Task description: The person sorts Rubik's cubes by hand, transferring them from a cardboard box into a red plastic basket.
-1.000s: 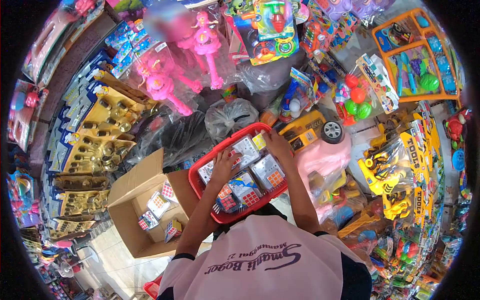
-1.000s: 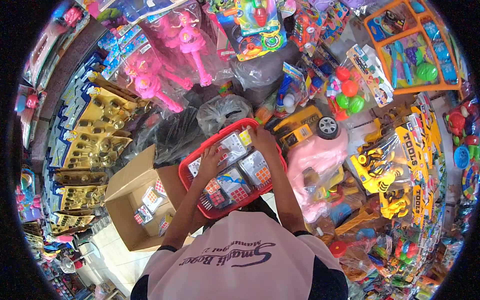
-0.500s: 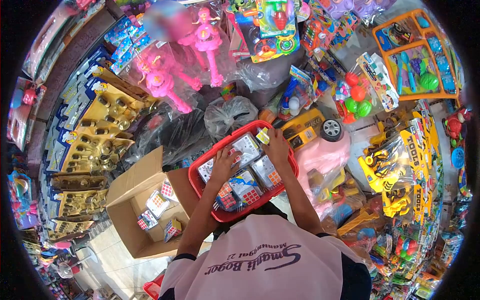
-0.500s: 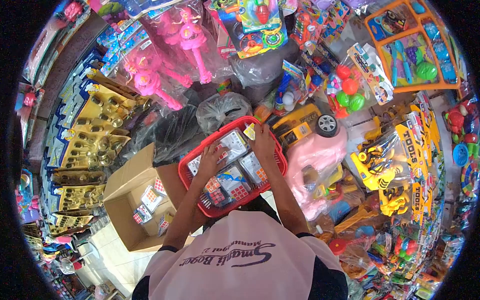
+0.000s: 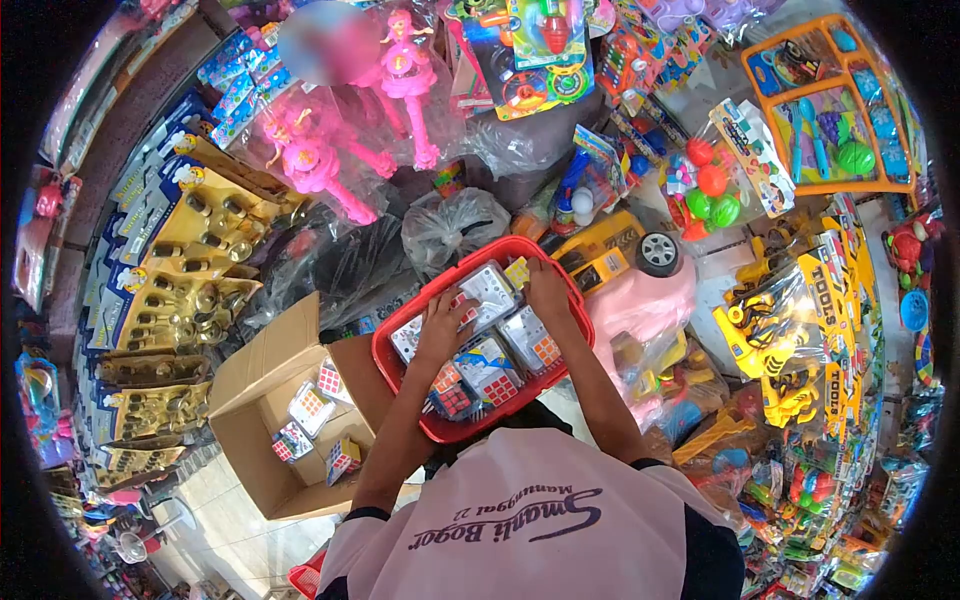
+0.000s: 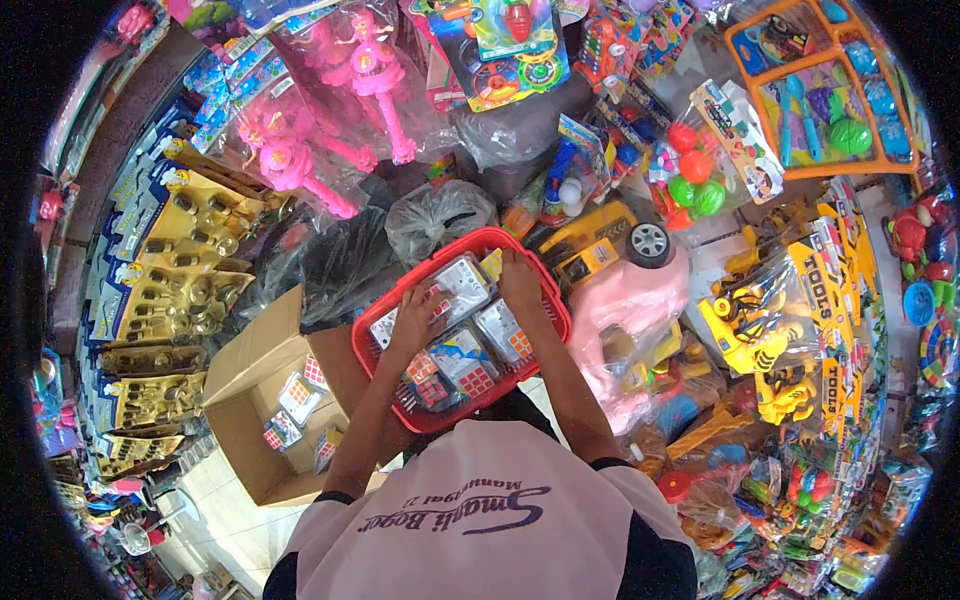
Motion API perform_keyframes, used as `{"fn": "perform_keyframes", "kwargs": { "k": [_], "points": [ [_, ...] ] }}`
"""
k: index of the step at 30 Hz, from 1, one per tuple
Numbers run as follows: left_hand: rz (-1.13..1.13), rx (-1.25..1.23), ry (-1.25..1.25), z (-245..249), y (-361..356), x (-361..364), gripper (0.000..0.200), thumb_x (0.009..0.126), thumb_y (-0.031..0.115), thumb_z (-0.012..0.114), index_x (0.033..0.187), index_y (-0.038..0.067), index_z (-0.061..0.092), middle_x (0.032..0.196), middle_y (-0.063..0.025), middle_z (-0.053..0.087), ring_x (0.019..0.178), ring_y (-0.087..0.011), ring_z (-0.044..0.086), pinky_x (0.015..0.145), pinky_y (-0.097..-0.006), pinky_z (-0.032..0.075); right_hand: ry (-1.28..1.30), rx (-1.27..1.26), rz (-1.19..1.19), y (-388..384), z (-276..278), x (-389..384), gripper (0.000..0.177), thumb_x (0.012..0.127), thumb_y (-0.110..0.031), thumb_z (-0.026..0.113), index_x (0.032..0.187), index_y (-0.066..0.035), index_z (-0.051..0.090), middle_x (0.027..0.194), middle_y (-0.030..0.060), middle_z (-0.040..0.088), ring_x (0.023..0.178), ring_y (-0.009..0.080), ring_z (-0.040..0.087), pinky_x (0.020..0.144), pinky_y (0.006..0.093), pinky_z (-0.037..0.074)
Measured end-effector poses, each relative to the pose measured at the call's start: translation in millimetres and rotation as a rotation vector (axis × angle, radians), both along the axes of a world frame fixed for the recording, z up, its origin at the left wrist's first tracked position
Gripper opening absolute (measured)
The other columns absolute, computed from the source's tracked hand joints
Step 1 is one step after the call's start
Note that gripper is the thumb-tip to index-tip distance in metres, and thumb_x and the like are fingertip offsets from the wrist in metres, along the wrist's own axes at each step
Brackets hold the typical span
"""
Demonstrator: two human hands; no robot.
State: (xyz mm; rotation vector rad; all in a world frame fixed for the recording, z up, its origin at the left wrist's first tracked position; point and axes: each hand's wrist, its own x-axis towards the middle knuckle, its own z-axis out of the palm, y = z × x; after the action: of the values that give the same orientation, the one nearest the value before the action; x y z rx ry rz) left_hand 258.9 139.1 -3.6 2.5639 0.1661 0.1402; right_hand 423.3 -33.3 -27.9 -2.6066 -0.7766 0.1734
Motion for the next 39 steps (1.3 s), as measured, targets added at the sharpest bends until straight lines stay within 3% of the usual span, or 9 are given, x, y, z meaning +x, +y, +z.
{"fn": "perform_keyframes", "kwargs": {
  "k": [2, 11, 20, 26, 29, 32, 35, 38, 39],
  "points": [
    [-0.011, 0.004, -0.007, 2, 1, 1, 0.046, 0.072, 0.016, 0.071, 0.116, 0.021, 0.059, 0.129, -0.0119, 0.045, 0.119, -0.0335, 0.042, 0.099, -0.0461, 0.036, -0.067, -0.008, 0.040, 1, -29, 4, 0.029, 0.075, -0.007, 0.063, 0.100, -0.002, 0.051, 0.099, 0.0205, 0.059, 0.088, 0.0375, 0.061, 0.072, 0.0472, 0.052],
    [0.013, 0.039, -0.036, 1, -8, -1, 0.056, 0.071, 0.017, 0.072, 0.125, 0.023, 0.055, 0.131, -0.0099, 0.044, 0.119, -0.0311, 0.042, 0.098, -0.0475, 0.034, -0.061, -0.004, 0.040, -7, -19, 0, 0.022, 0.077, -0.006, 0.055, 0.098, -0.001, 0.052, 0.093, 0.0207, 0.060, 0.084, 0.0373, 0.062, 0.068, 0.0475, 0.052],
    [0.123, 0.109, -0.079, -10, -7, -1, 0.067, 0.074, 0.027, 0.071, 0.135, 0.017, 0.044, 0.133, -0.0080, 0.046, 0.118, -0.0290, 0.043, 0.093, -0.0456, 0.035, 0.047, 0.051, -0.009, -13, -3, -6, 0.028, 0.077, -0.004, 0.056, 0.105, -0.004, 0.057, 0.105, 0.0188, 0.059, 0.094, 0.0369, 0.059, 0.080, 0.0459, 0.049],
    [0.108, 0.072, -0.011, -3, -7, -3, 0.072, 0.073, 0.025, 0.072, 0.137, 0.016, 0.040, 0.138, -0.0105, 0.040, 0.121, -0.0339, 0.041, 0.099, -0.0471, 0.034, 0.057, 0.140, -0.018, -19, 6, -24, 0.033, 0.077, -0.007, 0.059, 0.110, -0.006, 0.056, 0.110, 0.0173, 0.057, 0.099, 0.0363, 0.057, 0.085, 0.0452, 0.047],
    [0.141, 0.051, -0.024, 4, -10, -5, 0.074, 0.073, 0.023, 0.073, 0.138, 0.014, 0.039, 0.139, -0.0119, 0.038, 0.122, -0.0357, 0.040, 0.100, -0.0485, 0.033, -0.075, 0.204, -0.005, -24, 24, -36, 0.033, 0.078, -0.009, 0.060, 0.110, -0.006, 0.055, 0.112, 0.0164, 0.056, 0.103, 0.0366, 0.054, 0.087, 0.0452, 0.045],
    [0.191, -0.056, -0.211, -5, -12, -15, 0.071, 0.072, 0.021, 0.074, 0.135, 0.010, 0.042, 0.139, -0.0169, 0.035, 0.123, -0.0377, 0.037, 0.099, -0.0483, 0.033, -0.097, 0.252, 0.037, -30, 36, -53, 0.033, 0.079, -0.011, 0.062, 0.111, -0.005, 0.055, 0.119, 0.0151, 0.049, 0.111, 0.0344, 0.049, 0.089, 0.0459, 0.042],
    [0.312, -0.167, -0.288, 21, -24, -36, 0.056, 0.079, 0.020, 0.070, 0.128, 0.005, 0.048, 0.130, -0.0201, 0.045, 0.118, -0.0369, 0.045, 0.098, -0.0451, 0.037, -0.128, 0.358, 0.093, -39, 50, -74, 0.028, 0.080, -0.010, 0.061, 0.107, -0.004, 0.057, 0.113, 0.0152, 0.053, 0.105, 0.0350, 0.052, 0.086, 0.0448, 0.043],
    [0.360, -0.539, -0.069, 48, -37, -80, 0.037, 0.089, 0.017, 0.062, 0.121, 0.001, 0.052, 0.112, -0.0152, 0.058, 0.106, -0.0246, 0.056, 0.090, -0.0348, 0.044, 0.015, 0.473, 0.135, -54, 55, -102, 0.021, 0.082, -0.012, 0.061, 0.102, -0.002, 0.059, 0.098, 0.0136, 0.059, 0.092, 0.0276, 0.059, 0.079, 0.0398, 0.047],
    [0.366, -0.797, -0.035, 58, -47, -100, 0.032, 0.091, 0.019, 0.059, 0.117, 0.001, 0.055, 0.106, -0.0128, 0.061, 0.101, -0.0205, 0.057, 0.088, -0.0325, 0.045, 0.215, 0.506, 0.131, -61, 57, -113, 0.020, 0.084, -0.013, 0.061, 0.101, -0.002, 0.059, 0.093, 0.0110, 0.060, 0.088, 0.0240, 0.059, 0.076, 0.0369, 0.047]
  ]
}}
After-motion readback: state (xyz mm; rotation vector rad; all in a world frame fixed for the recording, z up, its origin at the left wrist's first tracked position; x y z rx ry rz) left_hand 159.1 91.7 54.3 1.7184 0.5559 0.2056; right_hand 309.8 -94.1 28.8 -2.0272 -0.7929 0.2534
